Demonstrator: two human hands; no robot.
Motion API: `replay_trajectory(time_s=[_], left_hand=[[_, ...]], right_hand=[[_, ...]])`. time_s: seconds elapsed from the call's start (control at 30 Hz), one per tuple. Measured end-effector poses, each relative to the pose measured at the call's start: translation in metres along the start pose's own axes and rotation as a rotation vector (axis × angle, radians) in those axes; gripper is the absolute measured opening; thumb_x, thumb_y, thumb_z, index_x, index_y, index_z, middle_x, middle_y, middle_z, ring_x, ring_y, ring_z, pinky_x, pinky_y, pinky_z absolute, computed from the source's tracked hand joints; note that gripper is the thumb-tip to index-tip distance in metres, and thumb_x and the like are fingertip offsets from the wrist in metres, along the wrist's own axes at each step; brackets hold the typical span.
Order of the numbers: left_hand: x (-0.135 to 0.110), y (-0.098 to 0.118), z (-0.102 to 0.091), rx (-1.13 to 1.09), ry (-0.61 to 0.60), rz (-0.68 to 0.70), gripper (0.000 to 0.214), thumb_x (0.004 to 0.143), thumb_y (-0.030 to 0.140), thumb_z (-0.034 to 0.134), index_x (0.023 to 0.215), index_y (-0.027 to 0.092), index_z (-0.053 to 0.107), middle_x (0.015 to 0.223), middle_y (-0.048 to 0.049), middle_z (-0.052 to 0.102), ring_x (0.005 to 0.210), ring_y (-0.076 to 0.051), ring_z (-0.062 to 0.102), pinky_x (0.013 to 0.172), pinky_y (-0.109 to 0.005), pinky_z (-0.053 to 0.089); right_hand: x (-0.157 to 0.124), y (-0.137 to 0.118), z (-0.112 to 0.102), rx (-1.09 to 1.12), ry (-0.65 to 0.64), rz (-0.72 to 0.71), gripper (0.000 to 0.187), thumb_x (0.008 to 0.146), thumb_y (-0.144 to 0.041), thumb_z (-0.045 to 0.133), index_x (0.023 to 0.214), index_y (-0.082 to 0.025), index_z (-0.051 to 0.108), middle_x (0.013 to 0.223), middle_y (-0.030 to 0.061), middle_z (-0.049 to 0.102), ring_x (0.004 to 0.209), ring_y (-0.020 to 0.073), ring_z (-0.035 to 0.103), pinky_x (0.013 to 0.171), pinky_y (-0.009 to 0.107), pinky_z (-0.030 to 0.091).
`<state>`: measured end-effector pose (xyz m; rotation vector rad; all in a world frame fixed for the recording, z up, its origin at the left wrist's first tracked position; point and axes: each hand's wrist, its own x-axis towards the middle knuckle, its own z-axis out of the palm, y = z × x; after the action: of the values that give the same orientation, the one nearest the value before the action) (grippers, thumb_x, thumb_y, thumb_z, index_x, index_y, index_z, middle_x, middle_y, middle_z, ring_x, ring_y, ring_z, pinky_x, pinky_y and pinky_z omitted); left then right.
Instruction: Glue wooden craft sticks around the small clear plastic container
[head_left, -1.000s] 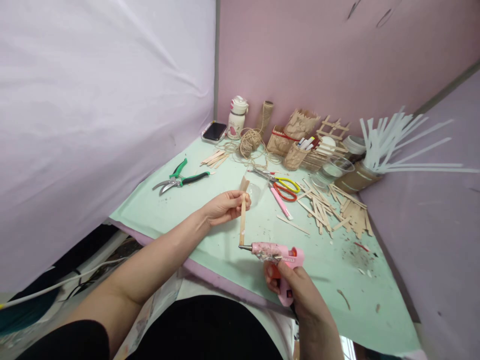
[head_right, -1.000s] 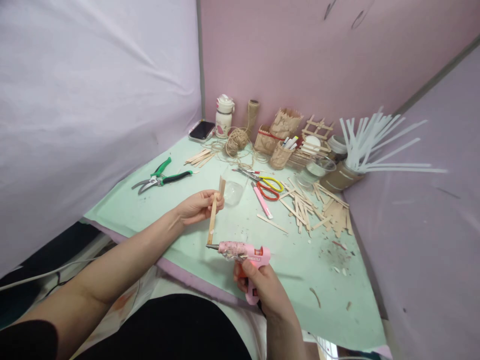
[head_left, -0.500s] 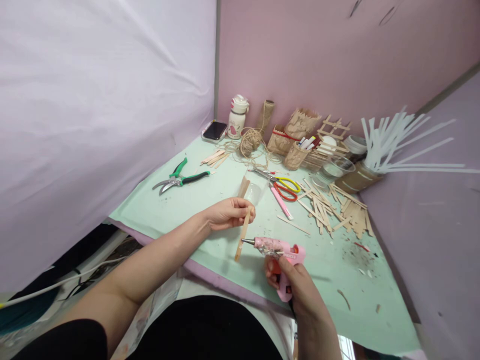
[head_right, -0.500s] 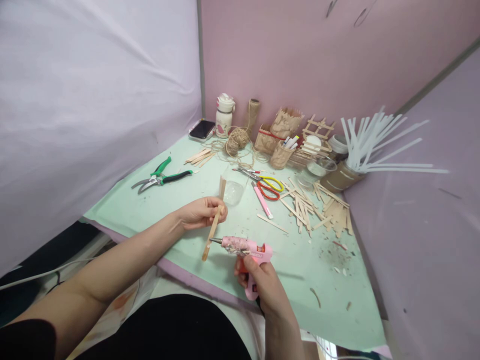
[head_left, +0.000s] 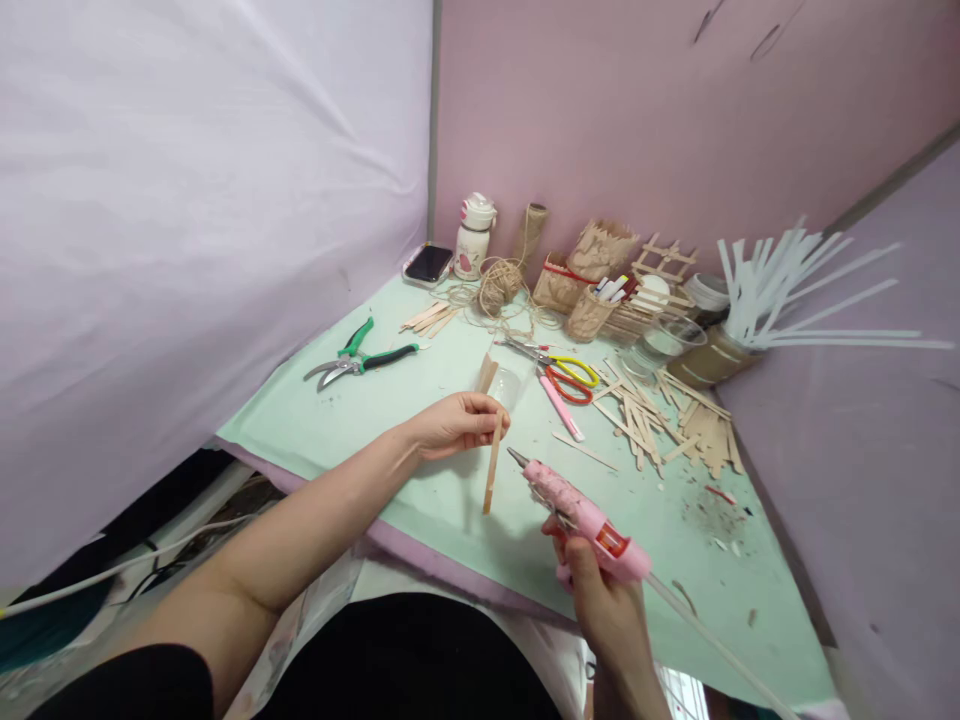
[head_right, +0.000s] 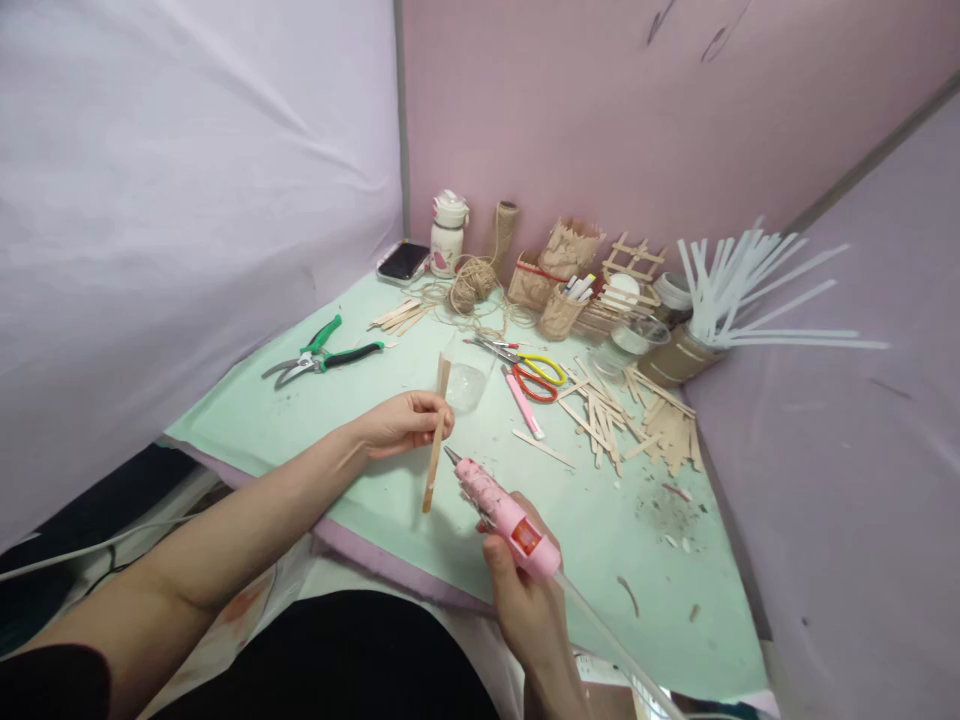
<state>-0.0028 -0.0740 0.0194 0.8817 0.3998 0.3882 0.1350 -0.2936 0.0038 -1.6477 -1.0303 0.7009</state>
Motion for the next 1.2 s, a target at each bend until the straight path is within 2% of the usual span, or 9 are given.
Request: replay_trajectory(time_s=[0.1,0.27,0.47,0.67,0.77,0.83,0.93,1.2], left_hand=[[0.000,0.000,0.000,0.015,0.033,-0.013,0.038,0.049,0.032,0.093,0.071,0.009,0.072,0.068,-0.0027,0.065,0.063,-0.007,0.056,0.063,-0.019,0.042],[0.000,0.001,0.000,0.030,0.020,-0.007,0.037,0.050,0.031,0.093,0.071,0.009,0.072,0.069,-0.0029,0.066,0.063,-0.007,0.056,0.064,-0.021,0.043],[-0.001,0.001,0.001,0.039,0.021,-0.006,0.038,0.048,0.032,0.093,0.071,0.009,0.073,0.069,-0.0031,0.066,0.062,-0.007,0.056,0.064,-0.021,0.043],[-0.001,0.001,0.001,0.033,0.017,-0.002,0.038,0.047,0.032,0.093,0.071,0.009,0.074,0.070,-0.0035,0.068,0.062,-0.007,0.057,0.063,-0.019,0.043],[0.000,0.001,0.001,0.031,0.017,-0.001,0.038,0.048,0.031,0.093,0.071,0.009,0.074,0.069,-0.0036,0.068,0.062,-0.007,0.058,0.062,-0.019,0.043],[0.000,0.001,0.001,0.026,0.016,0.003,0.038,0.048,0.031,0.093,0.072,0.009,0.074,0.069,-0.0039,0.068,0.062,-0.007,0.058,0.063,-0.019,0.043],[0.000,0.000,0.001,0.024,0.018,0.007,0.038,0.047,0.031,0.093,0.072,0.009,0.074,0.069,-0.0038,0.068,0.062,-0.006,0.058,0.062,-0.019,0.043],[0.000,0.001,0.001,0.029,0.024,0.002,0.037,0.047,0.031,0.093,0.070,0.010,0.073,0.068,-0.0027,0.068,0.061,-0.006,0.058,0.062,-0.018,0.043]], right_hand=[[0.003,-0.009,0.005,-0.091,0.080,-0.117,0.036,0.087,-0.052,0.056,0.092,-0.020,0.071,0.072,0.0041,0.065,0.054,0.0157,0.053,0.048,0.026,0.047],[0.010,-0.017,0.008,-0.176,0.038,-0.217,0.036,0.089,-0.051,0.053,0.093,-0.021,0.072,0.070,0.0043,0.066,0.054,0.0168,0.057,0.044,0.025,0.047],[0.011,-0.013,0.007,-0.216,0.001,-0.257,0.035,0.091,-0.049,0.051,0.093,-0.021,0.072,0.072,0.0056,0.068,0.067,0.0218,0.064,0.055,0.029,0.054],[0.010,-0.005,0.007,-0.215,-0.013,-0.289,0.031,0.094,-0.038,0.051,0.114,-0.022,0.069,0.096,0.0074,0.072,0.081,0.0231,0.068,0.072,0.032,0.057],[0.011,-0.003,0.007,-0.205,-0.040,-0.291,0.035,0.094,-0.035,0.052,0.124,-0.023,0.064,0.114,0.0084,0.070,0.094,0.0241,0.067,0.080,0.033,0.056],[0.011,-0.003,0.007,-0.193,-0.052,-0.288,0.037,0.094,-0.035,0.052,0.127,-0.023,0.062,0.119,0.0083,0.068,0.104,0.0254,0.065,0.085,0.034,0.055],[0.012,-0.003,0.007,-0.186,-0.066,-0.277,0.037,0.094,-0.035,0.051,0.127,-0.023,0.063,0.115,0.0082,0.069,0.109,0.0265,0.063,0.089,0.036,0.053],[0.012,-0.007,0.008,-0.202,-0.057,-0.278,0.037,0.094,-0.039,0.050,0.122,-0.021,0.067,0.100,0.0080,0.074,0.093,0.0252,0.069,0.084,0.036,0.056]])
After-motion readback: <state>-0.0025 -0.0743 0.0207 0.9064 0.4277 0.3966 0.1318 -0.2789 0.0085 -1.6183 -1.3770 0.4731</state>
